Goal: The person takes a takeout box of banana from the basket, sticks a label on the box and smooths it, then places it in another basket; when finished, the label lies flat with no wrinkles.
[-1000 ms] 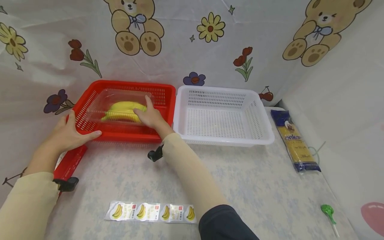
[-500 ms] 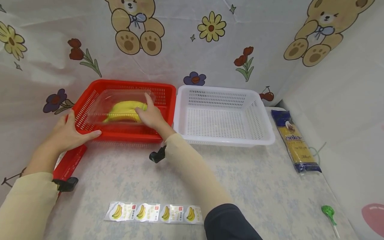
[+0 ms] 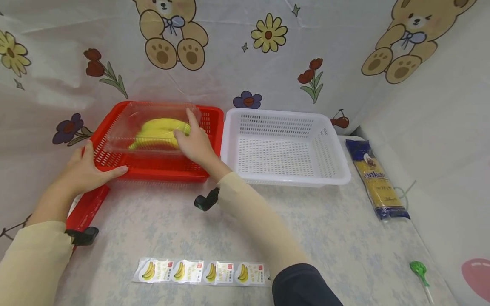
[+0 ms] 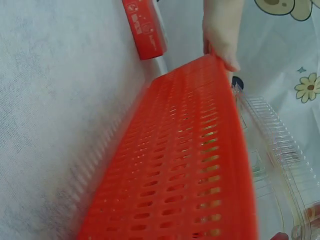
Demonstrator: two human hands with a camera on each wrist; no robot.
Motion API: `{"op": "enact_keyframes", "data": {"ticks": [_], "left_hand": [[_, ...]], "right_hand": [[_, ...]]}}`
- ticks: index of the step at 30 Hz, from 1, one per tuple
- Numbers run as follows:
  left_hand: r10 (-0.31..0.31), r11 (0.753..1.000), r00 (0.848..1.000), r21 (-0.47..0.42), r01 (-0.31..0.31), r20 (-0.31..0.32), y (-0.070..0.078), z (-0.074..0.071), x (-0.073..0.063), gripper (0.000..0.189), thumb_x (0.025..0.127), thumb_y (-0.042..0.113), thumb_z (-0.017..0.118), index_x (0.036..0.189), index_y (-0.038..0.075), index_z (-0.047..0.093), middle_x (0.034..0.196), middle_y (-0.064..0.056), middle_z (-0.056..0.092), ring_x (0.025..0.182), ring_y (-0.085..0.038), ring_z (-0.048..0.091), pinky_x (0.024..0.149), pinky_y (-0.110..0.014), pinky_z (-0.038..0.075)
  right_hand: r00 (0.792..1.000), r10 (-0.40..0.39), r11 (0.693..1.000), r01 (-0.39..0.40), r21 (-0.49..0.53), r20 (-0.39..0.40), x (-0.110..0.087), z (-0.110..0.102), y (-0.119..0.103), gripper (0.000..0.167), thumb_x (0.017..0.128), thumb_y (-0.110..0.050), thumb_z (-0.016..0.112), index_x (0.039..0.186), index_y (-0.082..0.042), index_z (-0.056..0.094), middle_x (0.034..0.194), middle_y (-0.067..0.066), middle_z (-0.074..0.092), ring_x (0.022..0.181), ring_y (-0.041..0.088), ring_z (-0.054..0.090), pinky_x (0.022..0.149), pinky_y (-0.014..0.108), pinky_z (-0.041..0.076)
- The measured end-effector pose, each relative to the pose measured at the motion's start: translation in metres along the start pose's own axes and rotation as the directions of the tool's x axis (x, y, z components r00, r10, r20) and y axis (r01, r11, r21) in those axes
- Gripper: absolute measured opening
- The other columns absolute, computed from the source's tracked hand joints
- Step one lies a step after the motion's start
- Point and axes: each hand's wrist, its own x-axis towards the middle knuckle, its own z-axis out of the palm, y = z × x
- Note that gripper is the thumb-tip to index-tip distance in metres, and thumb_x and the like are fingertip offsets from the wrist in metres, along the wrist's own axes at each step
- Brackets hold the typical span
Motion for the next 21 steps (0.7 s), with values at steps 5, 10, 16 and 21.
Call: {"op": "enact_keyframes", "data": {"ticks": [5,10,16,21], "left_hand": [[-0.002,1.0,1.0,0.0,0.002,0.001,0.0,0.0,0.0,0.142,0.072,0.084,0.06,0.151,0.005,-0.028,0.155,-0.041,-0.01,0.129,-0.063,0.019,0.083,-0.076,0.043],[0.0,1.0,1.0,0.005,0.0,0.003,0.001,0.0,-0.001,0.142,0.072,0.083,0.061,0.15,0.004,-0.027,0.155,-0.041,-0.01,0.13,-0.064,0.018,0.083,-0.076,0.043],[-0.008,1.0,1.0,0.011,0.008,0.004,0.002,0.001,-0.001,0.141,0.072,0.084,0.059,0.15,0.004,-0.028,0.154,-0.041,-0.01,0.13,-0.064,0.018,0.083,-0.076,0.042],[-0.013,1.0,1.0,0.013,0.013,0.001,-0.001,0.002,0.0,0.141,0.073,0.084,0.058,0.15,0.004,-0.028,0.154,-0.041,-0.01,0.129,-0.064,0.018,0.083,-0.075,0.044]], "right_hand": [[1.0,-0.023,0.999,0.024,0.022,-0.011,-0.012,-0.014,-0.006,0.069,0.1,-0.04,0.051,0.157,-0.045,0.012,0.164,-0.013,0.021,0.15,0.018,0.029,0.119,0.047,0.032],[0.998,-0.061,0.992,0.061,0.11,-0.002,-0.024,-0.03,-0.008,0.07,0.1,-0.037,0.053,0.157,-0.044,0.012,0.164,-0.018,0.015,0.152,0.014,0.023,0.121,0.041,0.028],[0.995,-0.097,0.98,0.095,0.173,0.002,-0.042,-0.051,-0.009,0.072,0.1,-0.034,0.055,0.158,-0.04,0.012,0.166,-0.014,0.013,0.148,0.009,0.026,0.117,0.034,0.033],[0.995,-0.097,0.974,0.093,0.208,0.01,-0.057,-0.065,-0.009,0.069,0.101,-0.034,0.054,0.156,-0.046,0.014,0.126,0.004,0.058,0.073,0.016,0.054,0.065,0.029,0.048]]}}
